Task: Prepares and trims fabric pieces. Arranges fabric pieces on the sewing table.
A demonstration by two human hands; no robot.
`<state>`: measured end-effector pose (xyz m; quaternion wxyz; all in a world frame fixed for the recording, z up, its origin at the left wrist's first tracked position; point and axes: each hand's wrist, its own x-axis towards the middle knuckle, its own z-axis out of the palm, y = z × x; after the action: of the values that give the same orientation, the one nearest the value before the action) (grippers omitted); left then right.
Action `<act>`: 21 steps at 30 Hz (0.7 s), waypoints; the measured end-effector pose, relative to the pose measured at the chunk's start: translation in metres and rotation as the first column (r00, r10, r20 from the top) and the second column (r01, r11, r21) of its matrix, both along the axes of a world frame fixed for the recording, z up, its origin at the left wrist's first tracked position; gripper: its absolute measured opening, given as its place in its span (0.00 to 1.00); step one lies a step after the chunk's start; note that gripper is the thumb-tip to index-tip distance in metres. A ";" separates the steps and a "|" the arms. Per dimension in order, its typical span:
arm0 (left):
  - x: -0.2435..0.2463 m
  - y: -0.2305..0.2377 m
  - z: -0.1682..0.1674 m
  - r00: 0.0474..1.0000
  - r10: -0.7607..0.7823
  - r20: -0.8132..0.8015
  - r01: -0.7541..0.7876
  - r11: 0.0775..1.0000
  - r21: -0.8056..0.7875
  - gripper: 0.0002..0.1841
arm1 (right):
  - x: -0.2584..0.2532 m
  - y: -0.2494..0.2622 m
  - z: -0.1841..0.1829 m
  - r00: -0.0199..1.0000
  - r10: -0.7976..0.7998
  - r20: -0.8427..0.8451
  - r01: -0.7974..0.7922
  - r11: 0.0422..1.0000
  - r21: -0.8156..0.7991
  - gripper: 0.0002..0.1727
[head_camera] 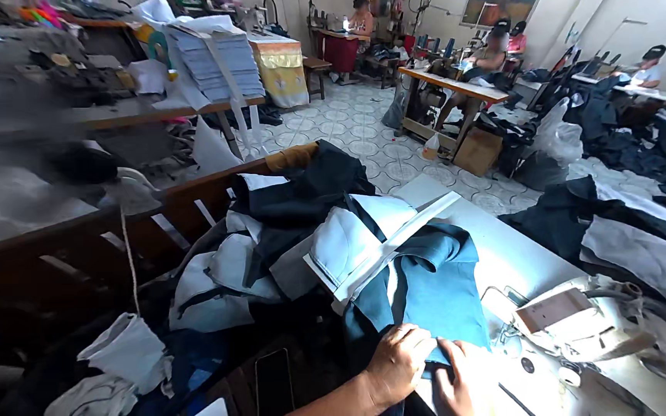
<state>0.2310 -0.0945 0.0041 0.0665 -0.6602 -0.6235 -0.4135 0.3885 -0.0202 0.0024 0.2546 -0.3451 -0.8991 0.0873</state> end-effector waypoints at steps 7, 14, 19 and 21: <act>-0.028 -0.024 0.018 0.993 0.112 0.024 -0.106 0.977 -0.183 0.13 | 0.024 0.015 0.019 0.948 -0.289 -0.130 0.272 0.953 -0.137 0.24; -0.035 -0.005 0.066 -0.296 0.247 0.923 0.524 0.850 -0.059 0.16 | 0.011 -0.003 0.017 0.980 -0.197 -0.005 0.194 0.969 -0.152 0.23; -0.042 0.022 0.067 -0.652 0.286 0.702 0.383 0.923 -0.020 0.17 | -0.001 0.004 0.023 0.693 -0.538 -0.480 -0.347 0.334 -0.876 0.18; -0.042 0.023 0.063 -0.650 0.313 0.692 0.418 0.908 -0.019 0.16 | -0.001 0.009 0.022 0.474 -0.720 -0.507 -0.683 0.062 -0.727 0.22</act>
<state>0.1891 -0.0719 0.0675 -0.7029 0.0747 -0.3252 -0.6281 0.3873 -0.0108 0.0241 0.3581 -0.3244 -0.2692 0.8331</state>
